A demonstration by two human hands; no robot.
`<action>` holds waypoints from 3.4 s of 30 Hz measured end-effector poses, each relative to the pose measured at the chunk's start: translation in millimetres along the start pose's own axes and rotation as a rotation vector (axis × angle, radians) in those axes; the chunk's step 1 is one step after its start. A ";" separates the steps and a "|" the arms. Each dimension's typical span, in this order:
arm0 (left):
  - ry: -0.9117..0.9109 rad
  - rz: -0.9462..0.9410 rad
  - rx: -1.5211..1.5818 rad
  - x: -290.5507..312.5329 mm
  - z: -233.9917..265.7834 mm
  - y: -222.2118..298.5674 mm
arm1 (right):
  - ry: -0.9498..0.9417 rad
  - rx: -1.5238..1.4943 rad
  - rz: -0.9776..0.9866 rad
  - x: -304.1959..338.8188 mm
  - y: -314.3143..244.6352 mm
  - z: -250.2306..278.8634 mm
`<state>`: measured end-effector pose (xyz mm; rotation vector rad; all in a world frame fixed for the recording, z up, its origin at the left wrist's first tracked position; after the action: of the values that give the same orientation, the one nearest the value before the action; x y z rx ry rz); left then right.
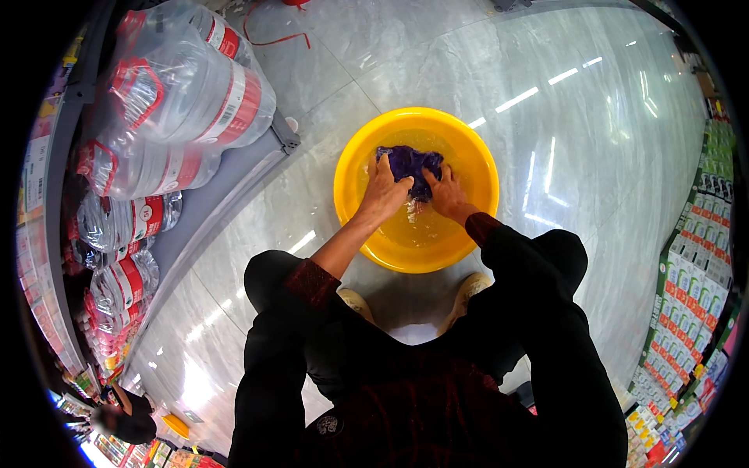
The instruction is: The person wrings a cloth in a yellow bucket of water and then wipes the edges of the supermarket shelves and the tops of large water bottles and juice cartons by hand.
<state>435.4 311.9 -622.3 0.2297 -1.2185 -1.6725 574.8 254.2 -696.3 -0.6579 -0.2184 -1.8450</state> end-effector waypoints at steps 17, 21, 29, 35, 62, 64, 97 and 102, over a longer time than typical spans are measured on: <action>-0.331 0.292 1.123 2.2 -56.5 -1.3 | -0.688 -0.987 0.478 71.4 -84.8 185.4; -0.290 0.281 1.405 -0.5 -55.8 20.6 | -0.666 -1.254 0.362 61.4 -75.6 182.7; -0.238 0.331 1.789 0.9 -57.3 27.1 | 0.338 -0.622 0.643 85.3 -94.4 181.0; -0.121 0.426 1.676 14.9 -53.5 26.4 | 0.458 -0.490 0.603 111.6 -118.5 157.4; 0.053 0.020 0.148 18.0 -9.0 29.9 | 0.146 -0.409 -0.259 -43.2 53.4 -0.4; 0.078 0.003 0.107 12.4 -9.5 13.8 | 0.123 -0.208 -0.111 -18.9 33.2 -4.4; -0.365 0.140 1.494 -0.6 -52.4 29.9 | -0.413 -0.912 0.526 79.9 -81.9 191.3; -0.277 0.233 1.612 0.9 -54.1 16.2 | -0.010 -0.812 0.516 72.5 -88.0 144.9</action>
<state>479.6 278.9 -634.6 0.7742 -2.4405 -0.1788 525.6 293.6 -523.0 -1.1462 0.6781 -1.3802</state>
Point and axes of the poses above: each hand's wrist, its own x-axis away from the middle knuckle, its own z-axis out of the back of the hand, y = z × x, the point moved 9 cm from there along -x, towards the middle knuckle, and after that the axes turned 12 degrees about -z, right-handed, at the moved point
